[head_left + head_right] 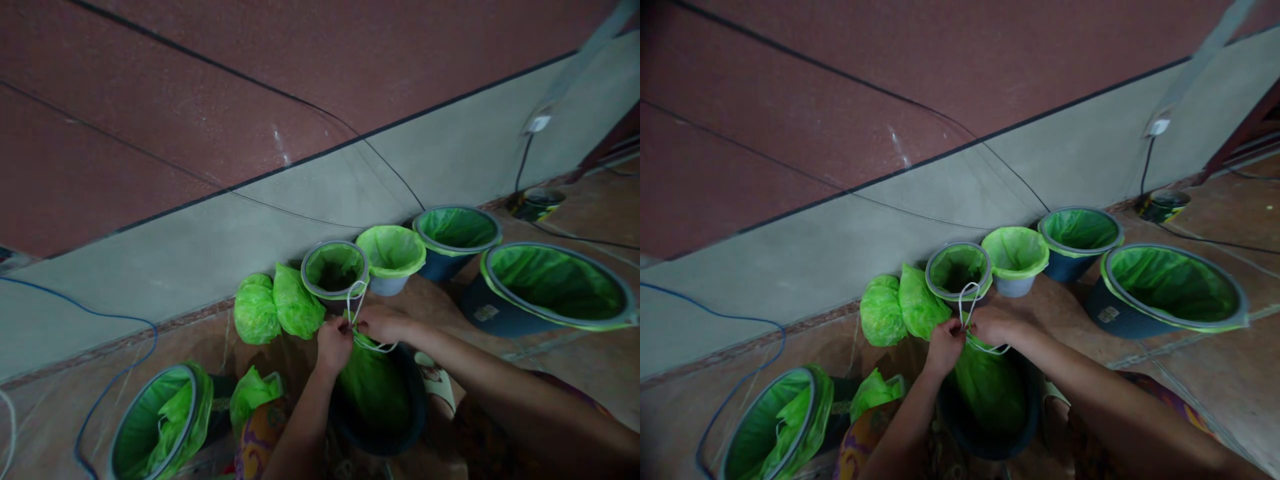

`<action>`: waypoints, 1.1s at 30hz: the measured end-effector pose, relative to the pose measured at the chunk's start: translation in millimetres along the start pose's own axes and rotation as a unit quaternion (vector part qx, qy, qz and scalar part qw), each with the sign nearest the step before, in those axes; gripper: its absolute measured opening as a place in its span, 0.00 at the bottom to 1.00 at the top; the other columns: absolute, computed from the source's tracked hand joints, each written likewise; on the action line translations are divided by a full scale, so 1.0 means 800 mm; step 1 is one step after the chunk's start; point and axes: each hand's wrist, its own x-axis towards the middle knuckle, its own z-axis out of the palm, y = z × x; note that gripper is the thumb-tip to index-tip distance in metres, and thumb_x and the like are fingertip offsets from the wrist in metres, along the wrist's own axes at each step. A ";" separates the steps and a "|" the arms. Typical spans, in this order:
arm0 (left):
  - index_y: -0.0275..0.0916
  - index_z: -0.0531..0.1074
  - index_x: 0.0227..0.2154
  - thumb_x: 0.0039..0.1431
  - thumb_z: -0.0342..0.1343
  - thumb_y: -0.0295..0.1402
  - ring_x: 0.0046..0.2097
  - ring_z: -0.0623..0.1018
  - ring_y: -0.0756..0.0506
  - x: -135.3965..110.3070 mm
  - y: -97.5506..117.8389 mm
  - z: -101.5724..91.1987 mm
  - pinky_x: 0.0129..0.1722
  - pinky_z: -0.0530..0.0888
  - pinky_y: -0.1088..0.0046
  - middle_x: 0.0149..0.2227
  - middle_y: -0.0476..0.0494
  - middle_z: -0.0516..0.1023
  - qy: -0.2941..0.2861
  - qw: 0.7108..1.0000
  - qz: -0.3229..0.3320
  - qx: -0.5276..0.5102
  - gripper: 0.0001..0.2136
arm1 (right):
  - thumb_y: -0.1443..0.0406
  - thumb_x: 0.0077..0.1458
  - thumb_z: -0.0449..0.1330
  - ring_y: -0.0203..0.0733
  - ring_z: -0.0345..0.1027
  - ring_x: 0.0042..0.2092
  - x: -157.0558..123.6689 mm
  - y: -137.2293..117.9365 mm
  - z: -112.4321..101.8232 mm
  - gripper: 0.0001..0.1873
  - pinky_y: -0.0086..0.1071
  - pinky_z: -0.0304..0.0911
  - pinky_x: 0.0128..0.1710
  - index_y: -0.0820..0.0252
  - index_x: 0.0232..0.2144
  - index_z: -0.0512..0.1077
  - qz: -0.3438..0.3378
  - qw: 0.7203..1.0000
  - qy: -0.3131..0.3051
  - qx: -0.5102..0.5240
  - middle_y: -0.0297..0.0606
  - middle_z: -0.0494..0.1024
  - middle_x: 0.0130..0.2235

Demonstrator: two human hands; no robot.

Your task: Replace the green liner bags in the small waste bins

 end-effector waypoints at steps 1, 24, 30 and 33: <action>0.39 0.78 0.29 0.49 0.53 0.21 0.32 0.75 0.48 -0.002 0.002 0.000 0.34 0.70 0.72 0.27 0.48 0.77 0.004 0.999 0.032 0.040 0.10 | 0.69 0.56 0.54 0.41 0.72 0.35 0.004 0.002 0.001 0.12 0.30 0.63 0.36 0.63 0.30 0.78 -0.016 0.998 0.048 0.028 0.44 0.81 0.35; 0.39 0.76 0.44 0.63 0.49 0.25 0.46 0.78 0.44 -0.006 0.005 -0.009 0.48 0.78 0.64 0.43 0.38 0.80 0.126 0.929 0.318 0.142 0.12 | 0.73 0.42 0.55 0.31 0.65 0.23 0.021 0.014 0.005 0.10 0.25 0.63 0.24 0.63 0.28 0.74 -0.037 0.872 -0.025 0.487 0.31 0.73 0.23; 0.40 0.77 0.43 0.63 0.50 0.26 0.48 0.78 0.44 -0.002 0.017 -0.020 0.50 0.77 0.63 0.44 0.38 0.79 0.131 0.934 0.320 0.094 0.12 | 0.71 0.45 0.58 0.32 0.68 0.25 0.023 0.016 0.001 0.06 0.26 0.68 0.26 0.63 0.29 0.73 -0.048 0.859 -0.020 0.510 0.30 0.73 0.23; 0.40 0.78 0.41 0.62 0.51 0.27 0.46 0.79 0.44 0.001 0.021 -0.022 0.49 0.77 0.64 0.43 0.38 0.80 0.134 0.946 0.287 0.068 0.11 | 0.69 0.47 0.59 0.31 0.68 0.26 0.023 0.014 0.002 0.05 0.26 0.69 0.26 0.62 0.30 0.72 -0.048 0.862 0.010 0.505 0.31 0.73 0.26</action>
